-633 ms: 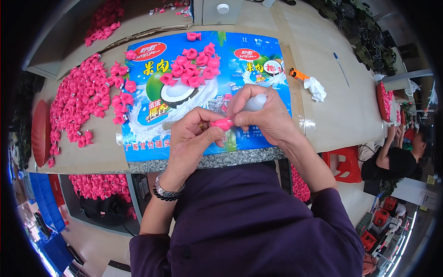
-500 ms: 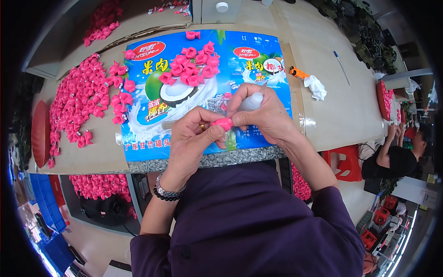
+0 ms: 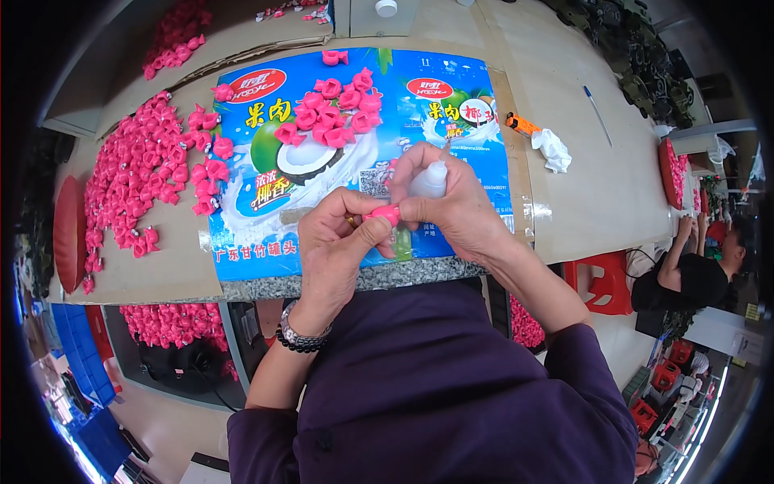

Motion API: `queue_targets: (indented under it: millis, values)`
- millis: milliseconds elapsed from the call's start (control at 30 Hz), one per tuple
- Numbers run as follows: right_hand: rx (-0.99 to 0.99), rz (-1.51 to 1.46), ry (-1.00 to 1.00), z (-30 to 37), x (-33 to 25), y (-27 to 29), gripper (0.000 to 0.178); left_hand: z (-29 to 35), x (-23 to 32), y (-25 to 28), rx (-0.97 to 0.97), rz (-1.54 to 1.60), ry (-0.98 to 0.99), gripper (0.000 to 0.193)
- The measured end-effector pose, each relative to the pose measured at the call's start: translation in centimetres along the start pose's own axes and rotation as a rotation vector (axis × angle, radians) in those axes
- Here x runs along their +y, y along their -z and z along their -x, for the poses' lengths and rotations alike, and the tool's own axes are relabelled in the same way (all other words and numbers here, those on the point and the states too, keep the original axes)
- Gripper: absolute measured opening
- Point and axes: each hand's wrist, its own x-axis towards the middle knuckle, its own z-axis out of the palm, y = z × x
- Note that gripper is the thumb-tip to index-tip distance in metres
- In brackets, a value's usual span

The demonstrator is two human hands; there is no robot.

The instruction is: The person takes plastic toy pieces from a machine and tabletop, applies glue onto them using a squeeze bottle, and joins the components together by hand.

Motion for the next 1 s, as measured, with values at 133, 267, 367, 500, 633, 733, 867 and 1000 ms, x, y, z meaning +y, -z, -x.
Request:
queue_targets:
  millis: [133, 267, 367, 500, 633, 733, 867, 1000]
  values:
    - [0.006, 0.027, 0.028, 0.4, -0.2, -0.3, 0.030, 0.4, 0.1, -0.4, 0.017, -0.063, -0.080, 0.012]
    - [0.019, 0.025, 0.067, 0.6, -0.3, -0.6, 0.031, 0.6, 0.2, -0.7, 0.029, -0.128, -0.165, 0.013]
    - [0.026, 0.065, 0.082, 0.5, 0.0, -0.7, 0.030, 0.8, 0.2, -0.4, 0.029, -0.152, -0.162, 0.013]
    - [0.064, 0.176, 0.108, 0.2, 0.3, -0.9, 0.026, 0.7, 1.5, 0.6, 0.047, -0.221, -0.075, 0.014]
    - [0.064, 0.358, 0.220, -0.1, 0.5, -0.4, 0.022, -0.2, 3.3, 3.7, 0.166, -0.794, -0.234, 0.014]
    - [0.098, 0.356, 0.220, -0.2, 0.7, 0.2, 0.019, -1.1, 5.9, 7.2, 0.333, -1.619, -0.588, 0.022]
    - [0.145, 0.190, 0.164, -0.1, 0.3, 0.2, 0.018, -2.8, 7.3, 7.4, 0.458, -1.954, -0.770, 0.021]
    - [0.161, 0.120, 0.144, -0.1, 0.3, 0.2, 0.018, -4.3, 5.9, 6.0, 0.354, -1.894, -0.681, 0.025]
